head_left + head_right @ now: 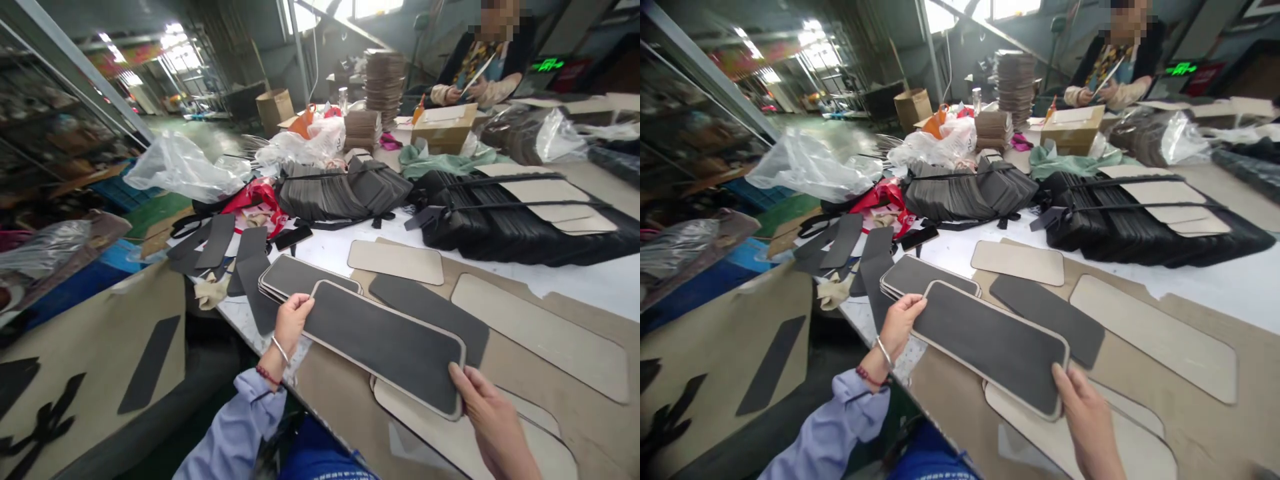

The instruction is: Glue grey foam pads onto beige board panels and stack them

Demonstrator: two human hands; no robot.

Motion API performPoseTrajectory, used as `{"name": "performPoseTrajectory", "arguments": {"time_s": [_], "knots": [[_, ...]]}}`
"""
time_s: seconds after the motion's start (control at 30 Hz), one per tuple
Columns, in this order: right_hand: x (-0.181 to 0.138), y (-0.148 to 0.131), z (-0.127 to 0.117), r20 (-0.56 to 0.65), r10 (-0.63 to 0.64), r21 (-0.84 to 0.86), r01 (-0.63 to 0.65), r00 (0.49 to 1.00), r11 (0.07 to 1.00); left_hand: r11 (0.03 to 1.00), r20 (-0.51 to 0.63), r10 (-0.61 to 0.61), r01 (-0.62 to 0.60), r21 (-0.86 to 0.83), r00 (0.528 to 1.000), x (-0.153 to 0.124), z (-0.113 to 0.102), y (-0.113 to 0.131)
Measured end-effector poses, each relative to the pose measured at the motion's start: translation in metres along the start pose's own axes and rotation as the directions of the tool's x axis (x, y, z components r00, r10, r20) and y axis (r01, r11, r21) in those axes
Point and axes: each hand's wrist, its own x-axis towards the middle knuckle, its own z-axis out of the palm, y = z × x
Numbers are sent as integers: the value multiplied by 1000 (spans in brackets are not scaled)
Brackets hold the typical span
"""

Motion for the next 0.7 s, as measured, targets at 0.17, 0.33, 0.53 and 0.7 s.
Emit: {"name": "performPoseTrajectory", "arguments": {"time_s": [0.17, 0.33, 0.53, 0.7], "knots": [[41, -91, 102, 188, 9, 278, -62, 982, 959, 996, -131, 78, -74, 42, 988, 95, -60, 27], [59, -108, 158, 235, 22, 259, -84, 972, 962, 989, -155, 75, -54, 135, 985, 153, -91, 20], [58, -95, 176, 234, 70, 127, -102, 970, 987, 964, -138, 47, -8, 267, 989, 177, -102, -4], [59, -92, 177, 200, 59, -37, -53, 978, 998, 922, -150, 65, -2, 387, 987, 182, -105, -8]]}}
